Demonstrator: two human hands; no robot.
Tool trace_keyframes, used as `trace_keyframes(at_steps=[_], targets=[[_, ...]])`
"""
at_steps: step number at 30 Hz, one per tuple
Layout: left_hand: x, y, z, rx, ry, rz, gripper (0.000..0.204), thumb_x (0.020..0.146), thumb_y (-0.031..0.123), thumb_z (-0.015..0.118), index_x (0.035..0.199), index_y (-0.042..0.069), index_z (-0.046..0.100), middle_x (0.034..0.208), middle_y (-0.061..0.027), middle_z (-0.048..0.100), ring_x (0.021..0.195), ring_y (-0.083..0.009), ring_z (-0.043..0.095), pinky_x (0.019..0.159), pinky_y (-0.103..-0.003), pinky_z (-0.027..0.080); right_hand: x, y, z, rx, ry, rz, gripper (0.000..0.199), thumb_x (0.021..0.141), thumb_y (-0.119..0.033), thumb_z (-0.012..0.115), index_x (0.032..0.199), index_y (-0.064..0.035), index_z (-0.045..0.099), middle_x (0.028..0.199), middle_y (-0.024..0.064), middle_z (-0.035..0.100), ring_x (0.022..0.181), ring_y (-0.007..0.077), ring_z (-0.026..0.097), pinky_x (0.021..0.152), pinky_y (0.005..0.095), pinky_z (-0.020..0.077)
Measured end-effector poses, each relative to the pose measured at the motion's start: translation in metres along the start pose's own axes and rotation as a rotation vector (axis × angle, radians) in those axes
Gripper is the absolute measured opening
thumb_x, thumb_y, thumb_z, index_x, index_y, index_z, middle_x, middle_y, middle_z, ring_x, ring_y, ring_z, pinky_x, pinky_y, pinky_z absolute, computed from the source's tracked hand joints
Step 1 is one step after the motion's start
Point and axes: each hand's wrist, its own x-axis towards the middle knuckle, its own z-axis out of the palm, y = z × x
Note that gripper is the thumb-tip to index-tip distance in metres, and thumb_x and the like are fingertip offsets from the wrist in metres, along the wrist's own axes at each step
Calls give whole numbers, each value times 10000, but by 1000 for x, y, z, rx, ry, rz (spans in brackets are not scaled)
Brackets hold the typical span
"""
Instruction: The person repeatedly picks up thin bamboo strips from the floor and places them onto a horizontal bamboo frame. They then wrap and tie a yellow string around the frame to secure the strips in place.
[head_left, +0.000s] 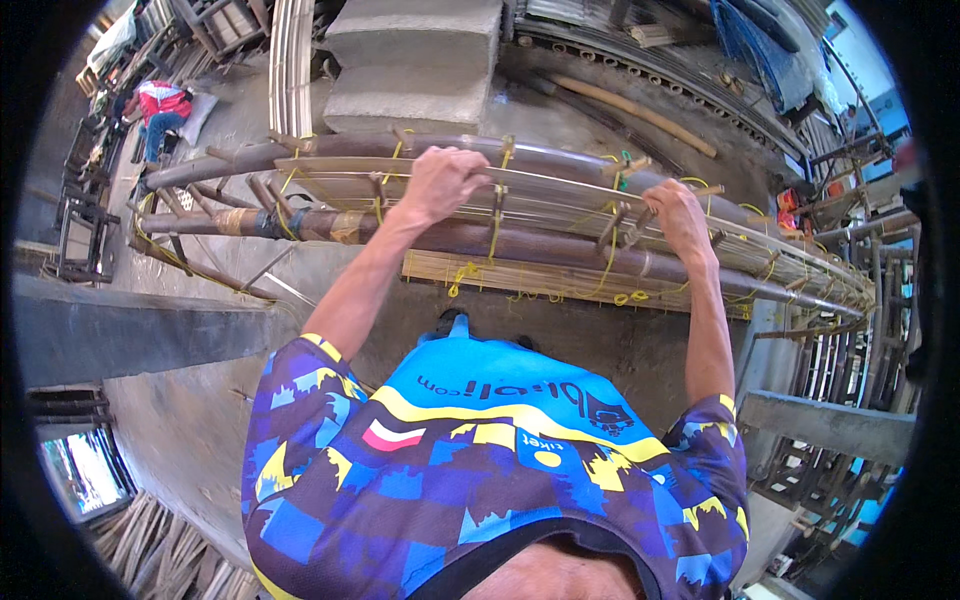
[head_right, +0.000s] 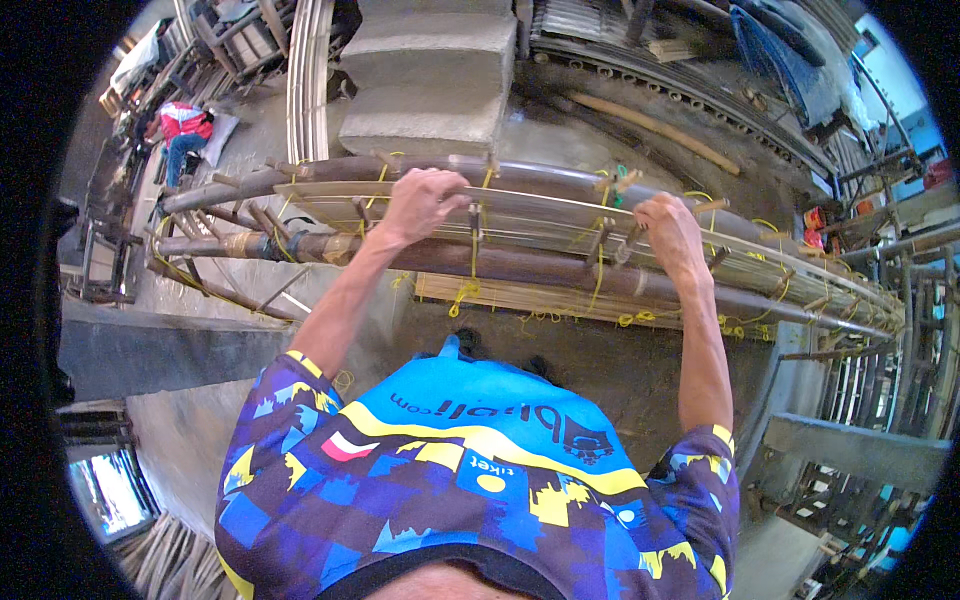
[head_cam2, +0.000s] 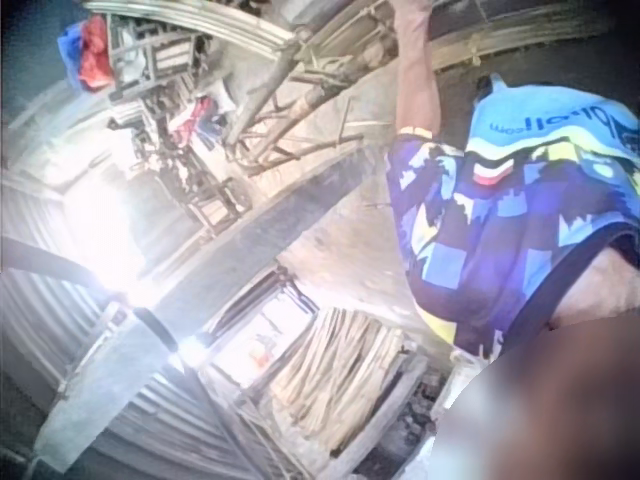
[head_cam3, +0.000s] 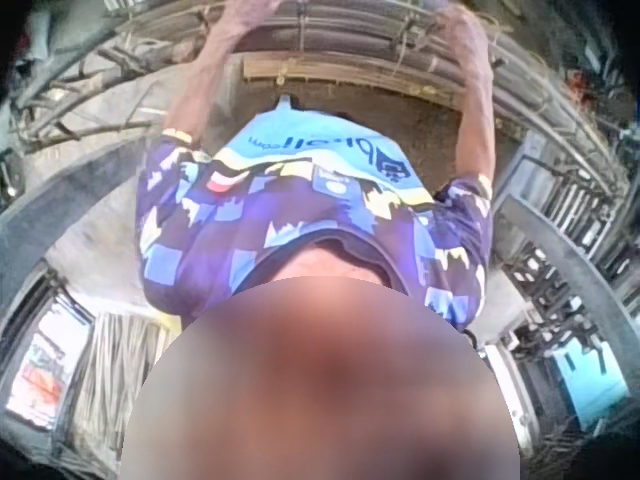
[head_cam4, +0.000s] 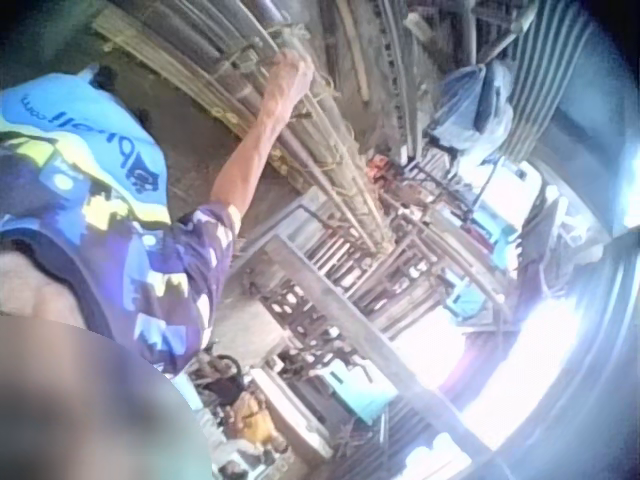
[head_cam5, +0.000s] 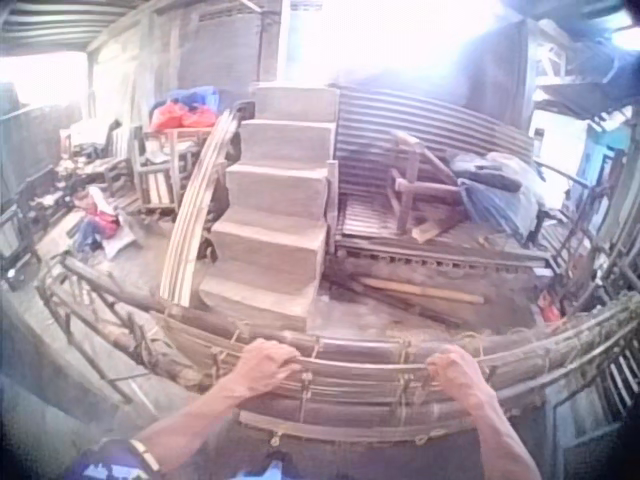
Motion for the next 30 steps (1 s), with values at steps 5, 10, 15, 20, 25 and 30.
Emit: trace_keyframes(at_steps=[5,10,15,20,25,30], targets=[[12,-4,18,77,-141,-135,217,749,325,592,779,110,584,696,-111,605,659,-288,598,580,-404,468,-9,-107,24,338,76,162,132,785,-156,595,790,-26,576,809,115,535,791,249,532,648,352,435],[15,1,19,61,-197,-77,118,720,175,534,773,89,595,711,-141,618,671,-277,625,602,-403,495,-26,-166,88,185,-24,116,224,825,-213,549,793,9,553,961,138,494,836,261,500,724,335,399],[15,9,18,103,-194,-97,165,743,184,511,797,75,622,695,-115,629,668,-252,630,603,-390,485,48,-177,12,1558,-22,142,233,880,-227,466,750,-43,528,730,65,525,646,135,460,757,322,414],[14,7,26,65,-140,-77,195,774,238,474,757,125,632,690,-79,632,627,-232,610,685,-398,453,188,-200,4,401,366,-546,286,889,-259,411,876,-48,604,831,124,605,801,237,565,751,320,420],[20,1,50,25,19,-127,273,828,295,447,693,142,628,628,-79,606,620,-218,584,861,-491,286,183,-107,91,36,-851,222,451,791,-483,512,758,-50,634,660,72,598,589,206,550,600,386,450],[13,16,38,27,-21,-284,301,831,287,445,704,86,629,657,-118,616,660,-257,589,882,-442,290,94,-99,105,902,-385,-6,267,834,-251,527,675,-38,541,572,19,488,537,114,437,566,291,381]])
